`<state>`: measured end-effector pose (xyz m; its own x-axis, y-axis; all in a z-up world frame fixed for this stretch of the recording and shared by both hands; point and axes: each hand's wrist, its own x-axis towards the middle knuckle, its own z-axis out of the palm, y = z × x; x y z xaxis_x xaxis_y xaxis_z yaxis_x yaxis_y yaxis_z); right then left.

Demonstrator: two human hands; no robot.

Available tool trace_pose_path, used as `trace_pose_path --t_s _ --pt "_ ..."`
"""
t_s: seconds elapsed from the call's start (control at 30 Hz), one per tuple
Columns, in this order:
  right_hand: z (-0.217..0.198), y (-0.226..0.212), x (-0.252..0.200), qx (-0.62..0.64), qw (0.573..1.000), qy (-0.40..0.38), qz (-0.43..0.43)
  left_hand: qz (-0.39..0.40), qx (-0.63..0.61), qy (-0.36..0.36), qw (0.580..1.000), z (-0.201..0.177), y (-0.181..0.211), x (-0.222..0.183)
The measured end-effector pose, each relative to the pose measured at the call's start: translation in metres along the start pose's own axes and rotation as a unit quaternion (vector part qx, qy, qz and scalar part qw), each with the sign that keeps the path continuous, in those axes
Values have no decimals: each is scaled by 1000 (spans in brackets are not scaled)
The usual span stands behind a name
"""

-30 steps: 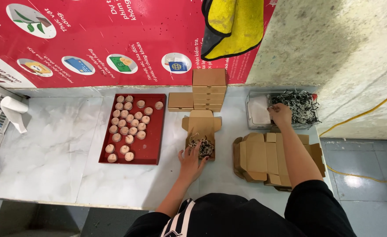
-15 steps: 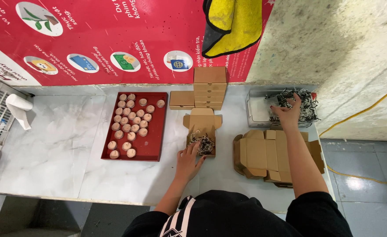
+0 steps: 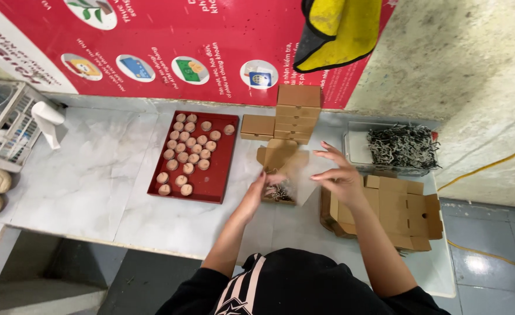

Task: Packing individual candles into cardboard boxes with decorative filler.

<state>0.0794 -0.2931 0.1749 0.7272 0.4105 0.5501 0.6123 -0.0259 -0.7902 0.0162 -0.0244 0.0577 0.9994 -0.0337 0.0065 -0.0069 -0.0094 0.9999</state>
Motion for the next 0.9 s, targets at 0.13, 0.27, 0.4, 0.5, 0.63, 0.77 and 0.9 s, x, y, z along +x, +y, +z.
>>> trace_pose_path --t_s 0.13,0.27,0.4,0.5,0.63,0.77,0.9 --pt "32 -20 6 -30 997 -46 -59 -100 -221 -48 969 -8 51 -1" --pt "53 -17 1 -29 993 -50 -98 -20 -105 -31 994 -14 38 -2" --pt "68 -15 -4 -23 999 -6 31 57 -120 41 990 -19 42 -9" --pt "76 -35 6 -14 1000 2 -19 74 -124 51 988 -26 48 -12" --pt "89 -47 18 -97 994 -47 -36 43 -114 75 990 -39 38 -16" --pt "102 -44 27 -154 978 -42 -133 32 -67 93 993 -55 40 -20" --pt "120 -40 29 -129 983 -45 -121 -21 -72 103 992 -70 40 -28"
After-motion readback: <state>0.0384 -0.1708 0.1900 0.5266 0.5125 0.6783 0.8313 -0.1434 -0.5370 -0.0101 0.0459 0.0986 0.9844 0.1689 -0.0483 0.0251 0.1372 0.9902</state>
